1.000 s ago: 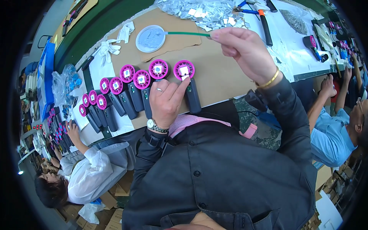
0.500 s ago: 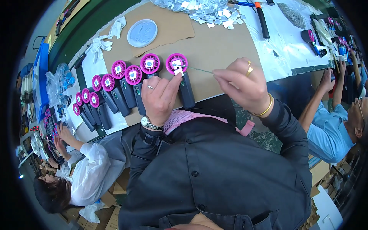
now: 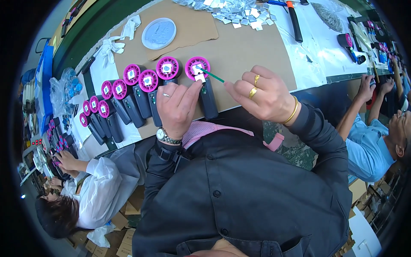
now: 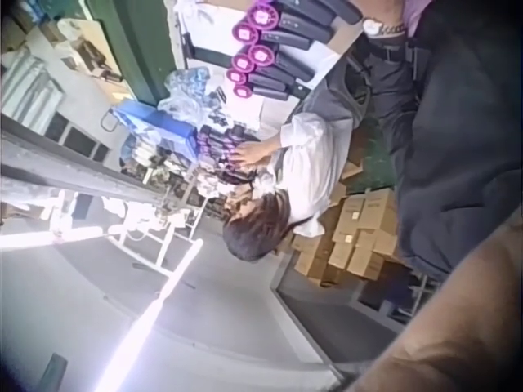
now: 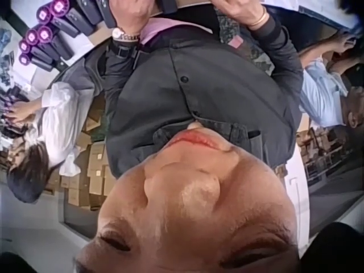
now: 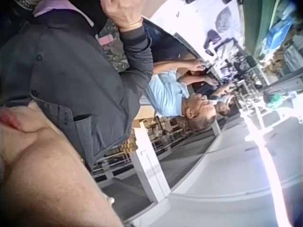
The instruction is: The person applies a substance to hair dryers with a stick, presses small square components onto the dryers, and wipes them with a cloth. They then pick up and turn over the hair dryers to wipe the opposite side before setting them back down.
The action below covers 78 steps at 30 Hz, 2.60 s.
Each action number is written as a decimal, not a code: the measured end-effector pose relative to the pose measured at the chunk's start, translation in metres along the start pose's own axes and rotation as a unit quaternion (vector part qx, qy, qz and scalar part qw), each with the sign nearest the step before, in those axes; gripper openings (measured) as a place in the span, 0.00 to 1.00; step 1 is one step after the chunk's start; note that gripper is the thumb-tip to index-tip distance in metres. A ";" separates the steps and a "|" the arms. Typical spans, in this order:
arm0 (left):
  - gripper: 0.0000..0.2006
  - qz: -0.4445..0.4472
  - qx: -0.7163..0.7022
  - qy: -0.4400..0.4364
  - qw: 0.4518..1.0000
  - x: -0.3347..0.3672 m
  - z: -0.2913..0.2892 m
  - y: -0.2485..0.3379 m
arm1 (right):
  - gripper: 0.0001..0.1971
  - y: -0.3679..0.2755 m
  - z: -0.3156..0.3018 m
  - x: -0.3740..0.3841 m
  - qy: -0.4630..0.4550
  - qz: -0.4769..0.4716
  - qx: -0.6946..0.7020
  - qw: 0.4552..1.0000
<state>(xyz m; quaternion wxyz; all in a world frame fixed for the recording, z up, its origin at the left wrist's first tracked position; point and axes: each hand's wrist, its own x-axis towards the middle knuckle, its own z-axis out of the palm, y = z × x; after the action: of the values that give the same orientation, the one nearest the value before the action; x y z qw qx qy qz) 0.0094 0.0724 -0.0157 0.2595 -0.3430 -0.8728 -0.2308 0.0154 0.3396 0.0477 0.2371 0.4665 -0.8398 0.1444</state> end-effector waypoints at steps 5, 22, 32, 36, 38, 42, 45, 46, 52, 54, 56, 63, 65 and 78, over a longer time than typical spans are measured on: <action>0.18 0.000 0.000 0.003 1.000 0.001 0.000 -0.001 | 0.20 0.000 0.001 -0.001 0.000 -0.018 -0.001 1.000; 0.13 -0.018 -0.013 0.033 0.999 0.007 -0.003 -0.001 | 0.21 0.003 -0.006 -0.020 0.071 0.104 0.113 0.986; 0.13 -0.034 0.004 0.050 0.998 0.010 -0.001 -0.001 | 0.22 0.006 -0.008 -0.023 0.008 0.019 0.067 0.998; 0.13 -0.038 -0.001 0.049 0.998 0.008 0.000 0.000 | 0.24 0.007 -0.012 -0.024 0.000 0.006 0.058 0.998; 0.13 -0.042 -0.002 0.054 0.998 0.007 0.002 0.000 | 0.25 0.006 -0.014 -0.026 -0.009 -0.004 0.047 0.999; 0.13 -0.044 -0.006 0.053 0.998 0.007 0.001 0.001 | 0.23 0.004 -0.014 -0.030 -0.002 -0.011 0.033 0.999; 0.13 -0.047 -0.006 0.055 0.997 0.007 0.001 0.001 | 0.19 0.003 -0.012 -0.034 0.014 0.017 0.054 0.998; 0.13 -0.049 -0.006 0.055 0.997 0.007 0.002 0.001 | 0.17 0.002 -0.012 -0.034 0.022 0.031 0.065 0.997; 0.12 -0.041 -0.009 0.053 0.998 0.008 0.002 0.001 | 0.11 -0.001 -0.010 -0.030 0.101 0.261 0.205 0.938; 0.12 -0.038 -0.010 0.056 0.998 0.008 0.002 0.000 | 0.09 0.004 -0.006 -0.025 0.119 0.393 0.293 0.864; 0.11 -0.041 -0.011 0.054 0.998 0.008 -0.002 0.001 | 0.09 0.015 0.001 -0.007 0.117 0.389 0.287 0.868; 0.08 -0.033 -0.022 0.078 0.996 0.006 -0.012 -0.001 | 0.12 0.068 0.046 0.055 0.084 0.221 0.150 0.960; 0.08 -0.029 -0.013 0.106 0.994 -0.004 -0.016 -0.003 | 0.13 0.086 0.060 0.067 0.080 0.114 0.082 0.987; 0.07 -0.083 0.026 0.140 0.986 -0.025 -0.029 -0.005 | 0.16 0.109 0.110 0.072 -0.045 0.054 0.003 0.998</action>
<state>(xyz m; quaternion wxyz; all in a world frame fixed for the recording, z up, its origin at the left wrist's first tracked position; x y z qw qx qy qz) 0.0300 0.0410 -0.0100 0.3677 -0.2273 -0.8591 -0.2741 -0.1385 0.2942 -0.0096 0.1896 0.4277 -0.8729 0.1388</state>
